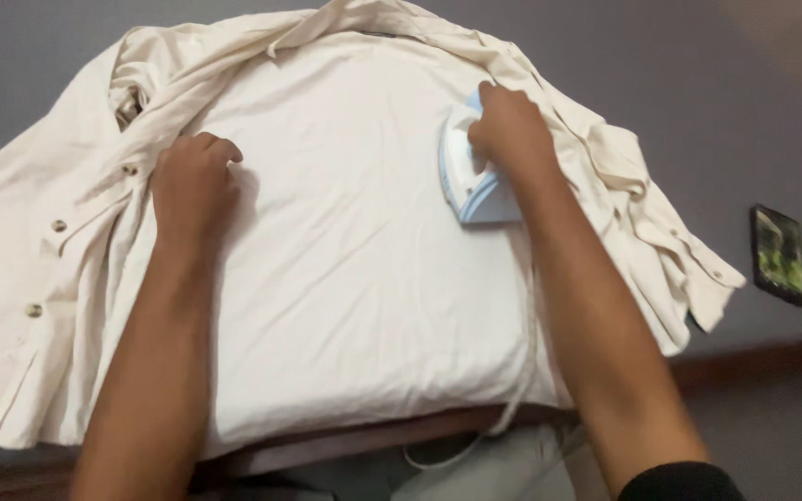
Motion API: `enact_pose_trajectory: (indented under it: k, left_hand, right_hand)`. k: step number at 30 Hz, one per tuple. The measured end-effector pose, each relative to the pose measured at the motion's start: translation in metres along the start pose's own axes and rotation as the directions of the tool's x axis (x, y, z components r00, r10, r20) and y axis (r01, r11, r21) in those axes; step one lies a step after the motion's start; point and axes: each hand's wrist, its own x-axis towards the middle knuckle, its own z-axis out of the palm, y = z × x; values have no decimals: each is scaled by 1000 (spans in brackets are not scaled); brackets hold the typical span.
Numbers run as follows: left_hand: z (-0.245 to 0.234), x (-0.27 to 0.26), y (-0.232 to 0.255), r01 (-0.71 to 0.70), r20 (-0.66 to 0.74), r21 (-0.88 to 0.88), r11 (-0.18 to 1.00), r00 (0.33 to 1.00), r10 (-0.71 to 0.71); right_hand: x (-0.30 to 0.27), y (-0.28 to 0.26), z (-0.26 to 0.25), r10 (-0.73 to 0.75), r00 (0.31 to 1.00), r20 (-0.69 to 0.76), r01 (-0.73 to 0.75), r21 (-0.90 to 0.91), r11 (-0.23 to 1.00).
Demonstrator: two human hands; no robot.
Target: The person irons a light-colored shirt laid flat on a gray surface. They use a handheld electric iron with their right hand and smooth the fabric with their left hand, moving the iron across the front and collar areas.
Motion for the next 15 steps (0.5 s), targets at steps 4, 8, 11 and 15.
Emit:
enact_pose_trajectory:
  k: [4, 8, 11, 15]
  left_hand:
    - [4, 11, -2, 76, -18, -69, 995, 997, -77]
    - [-1, 21, 9, 50, -33, -126, 991, 998, -55]
    - [-4, 19, 23, 60, -10, -166, 984, 998, -62]
    - [3, 26, 18, 129, 150, -203, 971, 984, -100]
  right_hand:
    - [56, 15, 8, -40, 996, 74, 41, -10, 999]
    - [95, 7, 7, -72, 986, 148, 73, 1, 997]
    - [116, 7, 15, -156, 981, 114, 158, -16, 987]
    - [161, 7, 33, -229, 966, 121, 233, -19, 972]
